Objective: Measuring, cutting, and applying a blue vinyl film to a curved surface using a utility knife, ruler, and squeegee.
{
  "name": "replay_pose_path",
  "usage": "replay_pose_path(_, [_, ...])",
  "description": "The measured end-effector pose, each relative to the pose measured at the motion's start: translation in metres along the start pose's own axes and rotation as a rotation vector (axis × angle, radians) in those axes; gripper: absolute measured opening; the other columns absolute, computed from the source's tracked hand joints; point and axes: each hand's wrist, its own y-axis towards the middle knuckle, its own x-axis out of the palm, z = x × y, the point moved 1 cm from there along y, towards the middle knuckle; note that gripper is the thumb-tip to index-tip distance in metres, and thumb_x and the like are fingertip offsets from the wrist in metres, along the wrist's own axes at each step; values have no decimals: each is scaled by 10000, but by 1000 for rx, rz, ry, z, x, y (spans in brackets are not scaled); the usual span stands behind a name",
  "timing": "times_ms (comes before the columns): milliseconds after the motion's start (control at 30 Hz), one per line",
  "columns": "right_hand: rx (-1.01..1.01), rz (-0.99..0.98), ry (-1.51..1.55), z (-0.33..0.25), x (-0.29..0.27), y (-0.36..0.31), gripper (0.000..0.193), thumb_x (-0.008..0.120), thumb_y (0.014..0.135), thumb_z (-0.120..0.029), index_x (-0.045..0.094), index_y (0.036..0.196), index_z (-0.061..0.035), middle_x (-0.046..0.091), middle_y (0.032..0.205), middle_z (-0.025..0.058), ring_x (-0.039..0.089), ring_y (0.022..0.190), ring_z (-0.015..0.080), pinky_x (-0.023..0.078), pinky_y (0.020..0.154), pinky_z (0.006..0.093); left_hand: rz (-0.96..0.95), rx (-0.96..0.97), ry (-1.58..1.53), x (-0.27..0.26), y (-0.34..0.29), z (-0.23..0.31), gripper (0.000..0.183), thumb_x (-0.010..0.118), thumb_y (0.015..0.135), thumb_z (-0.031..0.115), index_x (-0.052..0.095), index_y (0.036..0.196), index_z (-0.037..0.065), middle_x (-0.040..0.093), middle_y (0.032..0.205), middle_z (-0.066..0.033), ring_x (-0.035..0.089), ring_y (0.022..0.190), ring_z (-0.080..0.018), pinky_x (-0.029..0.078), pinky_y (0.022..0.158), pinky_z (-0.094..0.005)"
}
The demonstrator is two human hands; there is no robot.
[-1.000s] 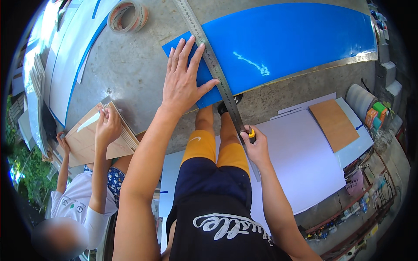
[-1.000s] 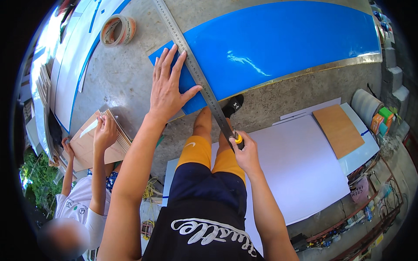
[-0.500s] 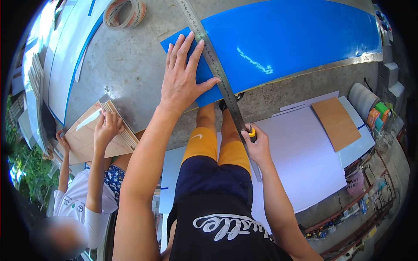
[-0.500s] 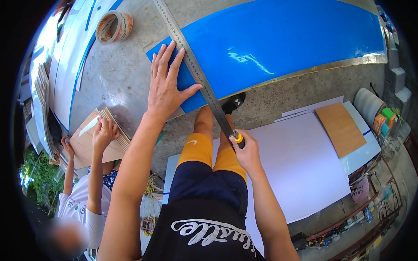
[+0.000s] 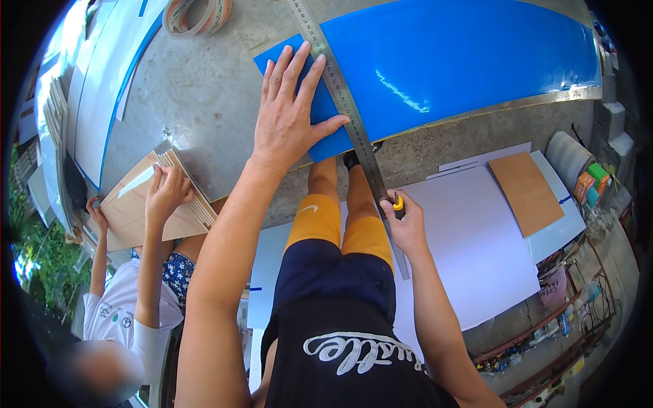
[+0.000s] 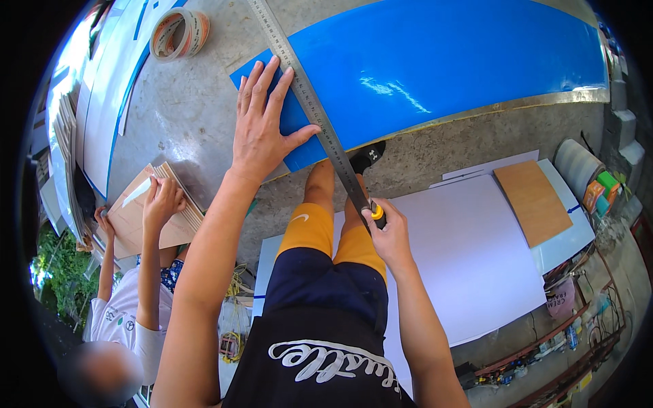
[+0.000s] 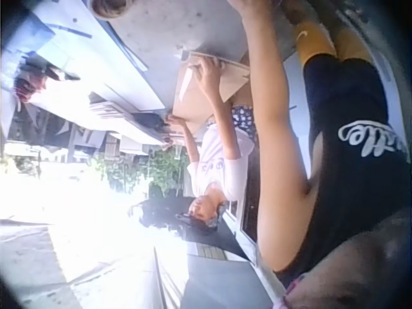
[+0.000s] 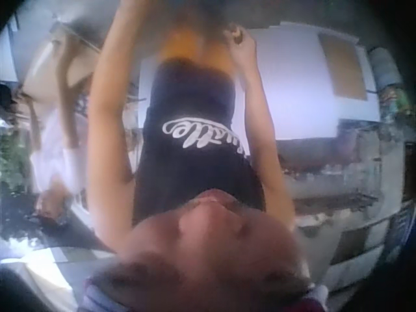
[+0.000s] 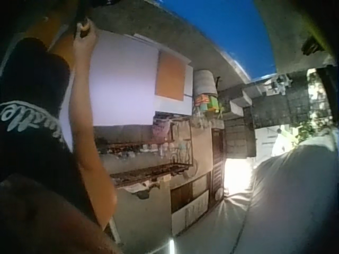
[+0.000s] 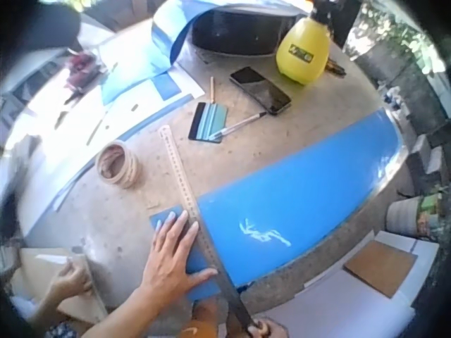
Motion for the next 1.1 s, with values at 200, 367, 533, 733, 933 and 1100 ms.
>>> replay_pose_path(200, [-3, -1, -10, 3, 1, 1, 225, 703, 940, -121, 654, 1099, 30, 699, 969, 153, 674, 905, 272, 506, 855, 329, 3, -4, -3, -1, 0, 1, 939, 789, 744, 577, 452, 1496, 126, 354, 1592, -121, 270, 1503, -348, 194, 1242, -538])
replay_pose_path(367, [1, -7, -5, 3, 0, 1, 224, 705, 939, -118, 655, 1099, 31, 700, 975, 153, 675, 907, 273, 506, 858, 330, 8, -4, -5, 0, 0, 0, 933, 784, 750, 579, 450, 1495, 127, 357, 1589, -121, 271, 1502, -348, 196, 1242, -541])
replay_pose_path(533, [11, -5, 5, 6, 0, 1, 226, 703, 942, -125, 655, 1098, 32, 702, 978, 147, 672, 909, 263, 504, 861, 328, 6, -10, -2, 0, 0, 1, 939, 796, 744, 567, 442, 1497, 130, 358, 1587, -120, 273, 1501, -348, 193, 1241, -546])
replay_pose_path(733, [15, -2, 10, 1, -4, 1, 225, 701, 947, -137, 654, 1089, 30, 698, 963, 140, 665, 891, 250, 502, 853, 325, 17, -13, -5, -1, 1, 1, 933, 804, 746, 552, 438, 1496, 134, 355, 1586, -116, 272, 1500, -348, 190, 1241, -549])
replay_pose_path(933, [-26, 21, -22, 2, -3, 3, 220, 704, 944, -137, 655, 1078, 31, 696, 948, 135, 660, 876, 242, 504, 842, 326, 7, -11, 38, 1, 1, 1, 938, 798, 738, 574, 455, 1488, 128, 362, 1578, -124, 281, 1494, -353, 216, 1241, -524])
replay_pose_path(1100, [-30, 18, -21, 0, -2, 4, 223, 707, 942, -140, 656, 1073, 34, 695, 944, 137, 665, 877, 254, 506, 844, 327, 9, -18, -4, -1, 2, 1, 940, 806, 740, 550, 443, 1496, 125, 350, 1589, -119, 263, 1503, -354, 188, 1242, -541])
